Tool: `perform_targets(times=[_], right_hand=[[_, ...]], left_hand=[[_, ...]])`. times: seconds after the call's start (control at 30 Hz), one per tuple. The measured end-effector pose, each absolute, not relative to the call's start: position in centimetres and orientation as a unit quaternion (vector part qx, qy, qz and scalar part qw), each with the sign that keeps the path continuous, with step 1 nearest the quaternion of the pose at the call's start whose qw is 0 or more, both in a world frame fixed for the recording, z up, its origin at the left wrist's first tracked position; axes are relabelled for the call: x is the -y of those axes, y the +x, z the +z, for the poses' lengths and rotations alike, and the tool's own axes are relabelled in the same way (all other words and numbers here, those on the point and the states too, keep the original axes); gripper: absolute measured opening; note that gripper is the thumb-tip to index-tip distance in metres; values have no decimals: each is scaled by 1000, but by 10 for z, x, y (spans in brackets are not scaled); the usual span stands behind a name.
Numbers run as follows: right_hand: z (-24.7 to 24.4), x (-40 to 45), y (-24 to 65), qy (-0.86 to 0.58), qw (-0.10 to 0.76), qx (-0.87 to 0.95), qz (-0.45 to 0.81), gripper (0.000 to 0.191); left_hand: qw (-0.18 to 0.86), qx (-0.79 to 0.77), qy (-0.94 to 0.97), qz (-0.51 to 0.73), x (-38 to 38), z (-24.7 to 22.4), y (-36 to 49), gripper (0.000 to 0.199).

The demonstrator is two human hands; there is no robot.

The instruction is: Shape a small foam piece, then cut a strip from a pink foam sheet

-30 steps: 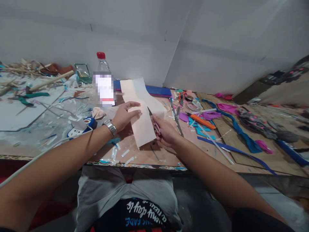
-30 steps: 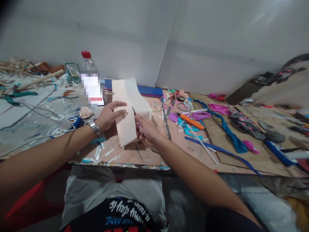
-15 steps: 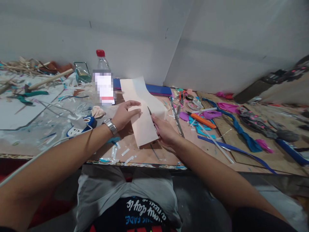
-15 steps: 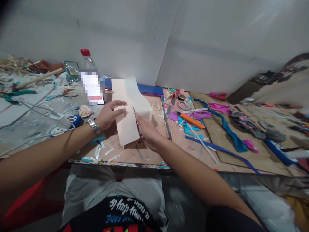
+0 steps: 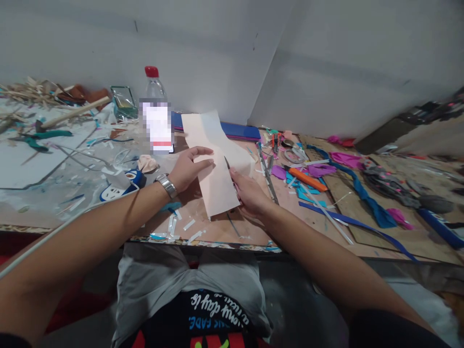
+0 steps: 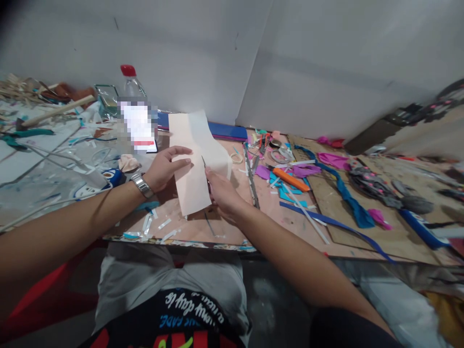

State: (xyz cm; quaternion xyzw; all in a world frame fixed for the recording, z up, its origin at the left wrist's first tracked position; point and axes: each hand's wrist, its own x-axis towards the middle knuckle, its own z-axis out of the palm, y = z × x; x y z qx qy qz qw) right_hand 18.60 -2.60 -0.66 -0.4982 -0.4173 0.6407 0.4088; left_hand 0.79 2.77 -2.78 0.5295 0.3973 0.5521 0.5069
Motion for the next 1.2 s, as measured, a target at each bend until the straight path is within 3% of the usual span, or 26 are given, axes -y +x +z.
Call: perform_targets(times=[0.3,0.53,1.2], right_hand=[[-3,28,185,-512,395,410,643,43],[-8,27,183,-458,433,385,674,27],[-8,26,182,-488,458,355,652,28]], left_hand=[[492,-401,542,551,-29,-30,7,32],[516,-395,523,552,-28,-27,8,31],[521,-406,517,544,-29,-29,6,38]])
